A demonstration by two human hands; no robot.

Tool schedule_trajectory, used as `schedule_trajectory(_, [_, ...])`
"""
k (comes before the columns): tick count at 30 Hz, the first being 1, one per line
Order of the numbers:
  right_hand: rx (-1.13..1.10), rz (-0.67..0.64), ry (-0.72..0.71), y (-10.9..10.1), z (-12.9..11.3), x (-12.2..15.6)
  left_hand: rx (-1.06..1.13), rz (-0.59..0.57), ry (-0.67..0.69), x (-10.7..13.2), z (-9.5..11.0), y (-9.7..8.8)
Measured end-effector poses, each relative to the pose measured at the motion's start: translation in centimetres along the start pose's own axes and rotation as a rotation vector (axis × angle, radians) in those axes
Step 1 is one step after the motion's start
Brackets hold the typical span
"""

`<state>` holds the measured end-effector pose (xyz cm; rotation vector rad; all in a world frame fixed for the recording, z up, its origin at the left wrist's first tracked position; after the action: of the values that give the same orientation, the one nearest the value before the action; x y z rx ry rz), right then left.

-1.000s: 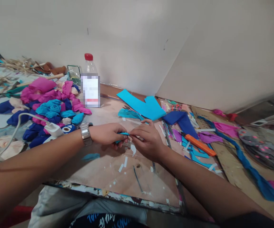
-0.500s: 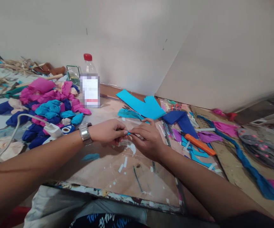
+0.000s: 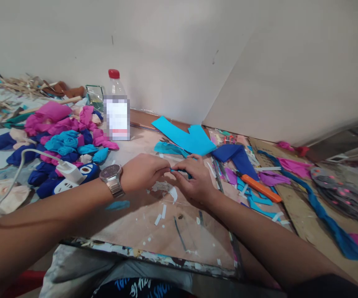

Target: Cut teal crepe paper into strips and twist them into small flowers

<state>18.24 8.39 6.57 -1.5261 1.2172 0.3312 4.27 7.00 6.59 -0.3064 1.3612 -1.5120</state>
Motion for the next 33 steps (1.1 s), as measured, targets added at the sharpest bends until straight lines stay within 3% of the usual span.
schedule_trajectory(8, [0.001,-0.072,0.036,0.4,-0.1,0.1,-0.099,0.024,0.153,0.3,0.8,0.4])
schedule_trajectory(19, [0.026,-0.188,0.047,1.4,0.0,0.3,-0.138,0.0,0.164,0.3,0.7,1.0])
schedule_trajectory(26, [0.049,-0.141,-0.001,1.3,0.1,0.3,-0.144,-0.034,0.112,0.2,0.4,1.1])
schedule_trajectory(33, [0.06,-0.202,0.004,1.7,-0.2,0.4,-0.08,-0.038,0.084,0.0,0.6,1.0])
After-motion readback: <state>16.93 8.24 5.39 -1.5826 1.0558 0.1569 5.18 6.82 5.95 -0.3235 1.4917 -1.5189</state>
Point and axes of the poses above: each hand's wrist, its own x-axis away from the middle knuckle, its own y-axis out of the palm, z = x × y, the point moved 8 cm from there along -x, towards the middle knuckle, and after that the axes turned 10 degrees about z, right-handed, at the moved point
